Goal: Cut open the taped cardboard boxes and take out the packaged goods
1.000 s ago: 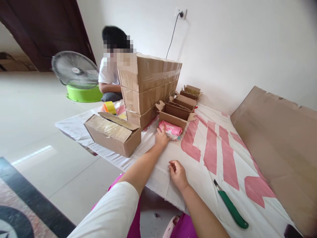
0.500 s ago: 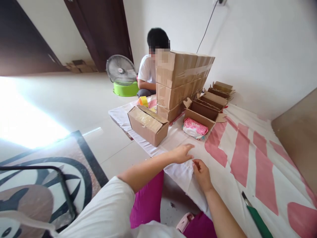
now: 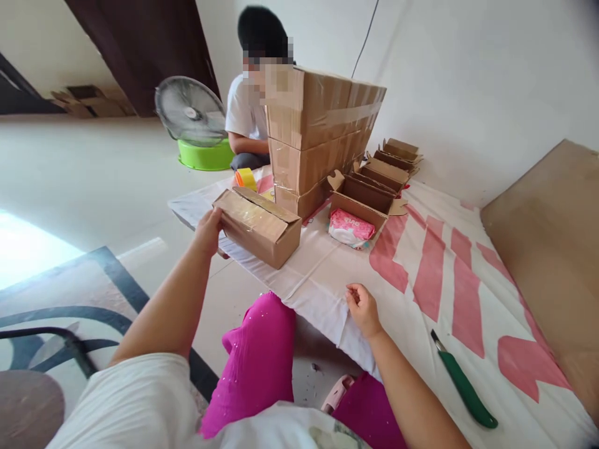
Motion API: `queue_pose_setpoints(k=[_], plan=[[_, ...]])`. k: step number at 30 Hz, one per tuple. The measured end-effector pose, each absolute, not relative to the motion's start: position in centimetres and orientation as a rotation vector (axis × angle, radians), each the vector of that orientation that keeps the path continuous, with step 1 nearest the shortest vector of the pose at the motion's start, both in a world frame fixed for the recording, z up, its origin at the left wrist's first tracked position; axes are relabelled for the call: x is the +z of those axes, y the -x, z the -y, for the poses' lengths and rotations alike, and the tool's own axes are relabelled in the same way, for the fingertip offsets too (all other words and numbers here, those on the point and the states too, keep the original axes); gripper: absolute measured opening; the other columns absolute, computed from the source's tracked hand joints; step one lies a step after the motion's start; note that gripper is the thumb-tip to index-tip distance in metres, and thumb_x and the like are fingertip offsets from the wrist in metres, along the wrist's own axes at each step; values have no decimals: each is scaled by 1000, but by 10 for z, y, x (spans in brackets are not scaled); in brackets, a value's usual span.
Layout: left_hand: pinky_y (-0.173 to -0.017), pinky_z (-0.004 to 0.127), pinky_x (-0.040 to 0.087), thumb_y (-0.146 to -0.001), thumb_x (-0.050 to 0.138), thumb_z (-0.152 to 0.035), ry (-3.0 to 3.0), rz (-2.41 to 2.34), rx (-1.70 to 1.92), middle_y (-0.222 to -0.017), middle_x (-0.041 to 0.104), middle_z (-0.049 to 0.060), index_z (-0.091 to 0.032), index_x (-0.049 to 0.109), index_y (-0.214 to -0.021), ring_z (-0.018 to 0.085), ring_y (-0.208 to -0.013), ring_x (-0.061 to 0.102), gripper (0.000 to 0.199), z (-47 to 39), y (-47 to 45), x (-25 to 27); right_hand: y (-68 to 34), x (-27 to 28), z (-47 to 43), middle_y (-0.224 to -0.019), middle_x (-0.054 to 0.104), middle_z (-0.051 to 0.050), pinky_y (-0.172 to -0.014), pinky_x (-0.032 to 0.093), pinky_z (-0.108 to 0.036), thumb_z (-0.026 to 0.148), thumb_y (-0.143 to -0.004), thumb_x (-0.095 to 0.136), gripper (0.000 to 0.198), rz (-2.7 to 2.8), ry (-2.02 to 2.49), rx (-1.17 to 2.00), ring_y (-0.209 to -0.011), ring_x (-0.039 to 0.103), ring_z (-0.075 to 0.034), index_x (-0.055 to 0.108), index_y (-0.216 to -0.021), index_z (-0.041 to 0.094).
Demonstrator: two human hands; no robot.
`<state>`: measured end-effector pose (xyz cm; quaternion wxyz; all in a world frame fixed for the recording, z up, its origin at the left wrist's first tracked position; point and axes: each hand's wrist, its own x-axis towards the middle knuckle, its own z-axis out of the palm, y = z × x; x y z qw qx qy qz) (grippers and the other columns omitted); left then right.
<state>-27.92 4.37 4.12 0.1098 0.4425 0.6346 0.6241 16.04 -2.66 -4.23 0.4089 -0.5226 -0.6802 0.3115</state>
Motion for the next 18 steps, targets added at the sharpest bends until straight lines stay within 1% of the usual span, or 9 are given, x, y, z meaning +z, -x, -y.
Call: queue_pose_setpoints(k=[2, 5, 7, 9, 11, 14, 16, 18], plan=[[-63, 22, 43, -82, 46, -71, -1243, -1755, 1750, -63, 47, -5, -17, 46, -81, 9, -64, 47, 54, -39, 259, 30, -160, -42, 26, -85, 67, -6, -71, 50, -31, 48, -87, 53, 37, 1670, 1324, 799, -72, 62, -17, 62, -105, 18], [-64, 24, 44, -70, 57, -71, -1172, -1600, 1680, -69, 51, -4, -18, 48, -84, 12, -68, 51, 55, -29, 212, 19, -162, -37, 27, -84, 64, -4, -63, 49, -27, 58, -90, 44, 51, 1537, 1339, 878, -69, 59, -14, 55, -119, 18], [-68, 26, 46, -63, 66, -65, -1148, -1463, 1625, -75, 55, -2, -19, 51, -91, 14, -73, 54, 56, -20, 172, 15, -166, -33, 31, -86, 63, -3, -58, 48, -26, 63, -91, 37, 58, 1401, 1333, 988, -64, 56, -13, 51, -126, 19], [-72, 27, 46, -61, 71, -58, -1162, -1345, 1524, -79, 56, -1, -19, 53, -95, 16, -77, 55, 54, -10, 131, 14, -175, -29, 39, -86, 62, -3, -57, 47, -26, 66, -91, 33, 61, 1285, 1341, 1030, -62, 54, -13, 50, -128, 19], [-75, 29, 48, -66, 69, -55, -1226, -1241, 1463, -90, 58, 2, -20, 53, -98, 17, -84, 57, 50, 4, 93, 15, -190, -26, 54, -83, 61, -4, -57, 47, -28, 67, -91, 33, 60, 1216, 1398, 947, -63, 54, -14, 53, -122, 19], [-79, 33, 50, -71, 66, -57, -1318, -1141, 1364, -102, 58, 6, -20, 52, -102, 21, -95, 58, 50, 28, 50, 18, -223, -24, 87, -73, 57, -3, -57, 46, -30, 67, -89, 39, 52, 1144, 1506, 782, -61, 53, -16, 56, -103, 19], [-84, 36, 50, -73, 65, -60, -1418, -1108, 1287, -109, 57, 8, -20, 51, -108, 24, -103, 57, 55, 43, 30, 19, -245, -24, 113, -68, 55, -1, -54, 44, -30, 65, -88, 43, 45, 1130, 1541, 715, -57, 50, -16, 53, -89, 21], [-89, 39, 49, -76, 63, -62, -1550, -1069, 1215, -114, 56, 10, -21, 49, -116, 26, -109, 55, 59, 57, 16, 20, -263, -24, 139, -63, 52, 1, -51, 41, -28, 63, -88, 46, 41, 1117, 1557, 665, -53, 47, -14, 48, -79, 23]])
